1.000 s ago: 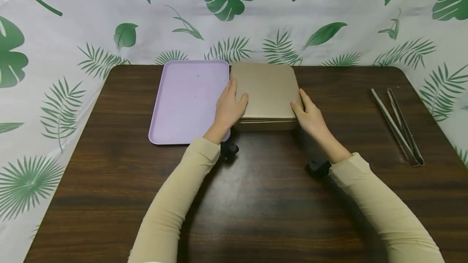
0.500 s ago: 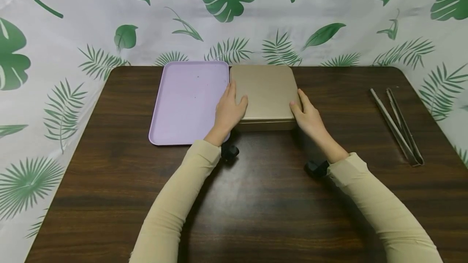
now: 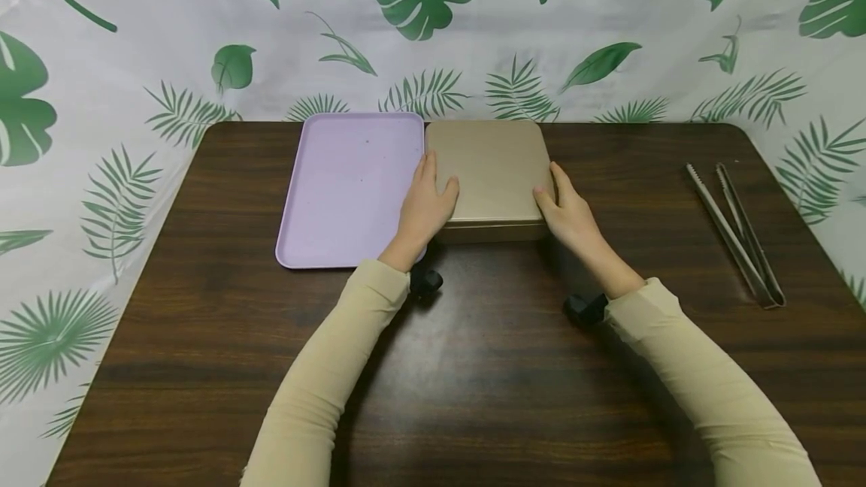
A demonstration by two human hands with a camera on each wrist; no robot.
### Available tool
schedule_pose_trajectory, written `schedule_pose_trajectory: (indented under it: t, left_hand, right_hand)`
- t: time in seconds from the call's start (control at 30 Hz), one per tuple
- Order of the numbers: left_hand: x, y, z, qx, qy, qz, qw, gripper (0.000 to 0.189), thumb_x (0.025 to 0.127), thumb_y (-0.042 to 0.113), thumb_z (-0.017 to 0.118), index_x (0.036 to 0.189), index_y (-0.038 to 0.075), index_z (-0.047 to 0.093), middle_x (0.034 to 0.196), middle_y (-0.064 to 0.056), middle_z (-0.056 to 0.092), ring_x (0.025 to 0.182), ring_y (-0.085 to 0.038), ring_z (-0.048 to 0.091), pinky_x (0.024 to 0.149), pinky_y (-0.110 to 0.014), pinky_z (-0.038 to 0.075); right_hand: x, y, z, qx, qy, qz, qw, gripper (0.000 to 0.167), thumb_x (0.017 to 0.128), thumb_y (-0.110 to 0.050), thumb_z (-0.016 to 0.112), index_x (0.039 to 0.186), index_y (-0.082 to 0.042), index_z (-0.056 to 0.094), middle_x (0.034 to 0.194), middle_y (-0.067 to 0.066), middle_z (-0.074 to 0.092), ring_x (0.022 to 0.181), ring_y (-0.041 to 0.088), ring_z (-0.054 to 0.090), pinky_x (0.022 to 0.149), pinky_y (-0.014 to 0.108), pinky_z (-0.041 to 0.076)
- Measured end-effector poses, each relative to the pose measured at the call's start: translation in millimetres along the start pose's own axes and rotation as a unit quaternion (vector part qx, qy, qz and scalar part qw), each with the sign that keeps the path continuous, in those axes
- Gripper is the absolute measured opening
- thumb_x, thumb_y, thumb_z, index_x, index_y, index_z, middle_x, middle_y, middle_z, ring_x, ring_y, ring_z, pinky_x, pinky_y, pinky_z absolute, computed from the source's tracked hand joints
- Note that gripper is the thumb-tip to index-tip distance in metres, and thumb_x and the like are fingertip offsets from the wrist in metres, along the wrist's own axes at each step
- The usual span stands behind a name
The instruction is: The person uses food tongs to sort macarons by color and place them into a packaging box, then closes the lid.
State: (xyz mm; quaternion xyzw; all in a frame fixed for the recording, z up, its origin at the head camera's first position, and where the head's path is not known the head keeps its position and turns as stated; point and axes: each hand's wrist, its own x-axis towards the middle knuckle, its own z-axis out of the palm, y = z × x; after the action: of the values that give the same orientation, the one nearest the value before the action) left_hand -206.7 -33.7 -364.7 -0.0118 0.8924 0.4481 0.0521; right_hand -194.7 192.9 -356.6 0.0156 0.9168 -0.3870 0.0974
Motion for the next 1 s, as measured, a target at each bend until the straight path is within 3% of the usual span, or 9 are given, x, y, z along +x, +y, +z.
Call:
schedule_pose_trajectory:
  t: [0.17, 0.33, 0.47, 0.6, 1.0]
  left_hand:
    - [1.7, 2.8, -0.9, 0.051, -0.012, 0.01, 0.9986, 0.069, 0.098, 0.034, 0.037, 0.154, 0.006, 0.009, 0.162, -0.013, 0.008, 0.146, -0.029, 0.024, 0.114, -0.042, 0.033]
    - [1.7, 8.0, -4.5, 0.118, -0.028, 0.021, 0.9924, 0.067, 0.098, 0.036, 0.034, 0.154, 0.007, 0.011, 0.163, -0.009, 0.0, 0.136, -0.033, 0.041, 0.095, -0.047, 0.05]
    - [3.0, 8.6, -5.7, 0.16, -0.037, 0.021, 0.9862, 0.065, 0.098, 0.038, 0.031, 0.155, 0.014, 0.011, 0.163, -0.004, 0.0, 0.132, -0.036, 0.044, 0.094, -0.052, 0.048]
    - [3.0, 8.5, -6.2, 0.186, -0.042, 0.026, 0.9812, 0.065, 0.098, 0.039, 0.029, 0.155, 0.015, 0.01, 0.163, -0.005, 0.001, 0.137, -0.036, 0.036, 0.098, -0.054, 0.045]
    - [0.8, 5.6, -5.8, 0.204, -0.036, 0.035, 0.9776, 0.064, 0.097, 0.038, 0.028, 0.154, 0.013, 0.014, 0.163, -0.007, 0.006, 0.141, -0.034, 0.03, 0.113, -0.049, 0.031]
  right_hand:
    - [9.4, -0.9, -2.8, -0.031, -0.013, -0.045, 0.9984, 0.065, 0.102, -0.031, 0.036, 0.154, -0.004, 0.007, 0.16, 0.021, 0.004, 0.148, 0.038, 0.006, 0.119, 0.054, 0.01]
    - [18.5, -1.7, -5.3, -0.066, -0.036, -0.066, 0.995, 0.065, 0.102, -0.035, 0.035, 0.154, -0.005, 0.009, 0.159, 0.022, -0.008, 0.147, 0.042, 0.0, 0.117, 0.06, 0.01]
    - [23.5, -1.6, -5.1, -0.089, -0.043, -0.085, 0.9914, 0.064, 0.102, -0.036, 0.033, 0.154, -0.006, 0.01, 0.159, 0.021, -0.011, 0.146, 0.043, 0.0, 0.117, 0.06, 0.011]
    - [25.6, -0.9, -3.7, -0.117, -0.039, -0.099, 0.9874, 0.062, 0.103, -0.037, 0.031, 0.153, -0.006, 0.012, 0.159, 0.023, -0.007, 0.146, 0.045, 0.002, 0.117, 0.059, 0.01]
    - [25.7, -0.7, -1.0, -0.171, -0.035, -0.106, 0.9789, 0.062, 0.103, -0.038, 0.026, 0.154, -0.006, 0.012, 0.159, 0.023, -0.001, 0.146, 0.043, 0.005, 0.119, 0.056, 0.01]
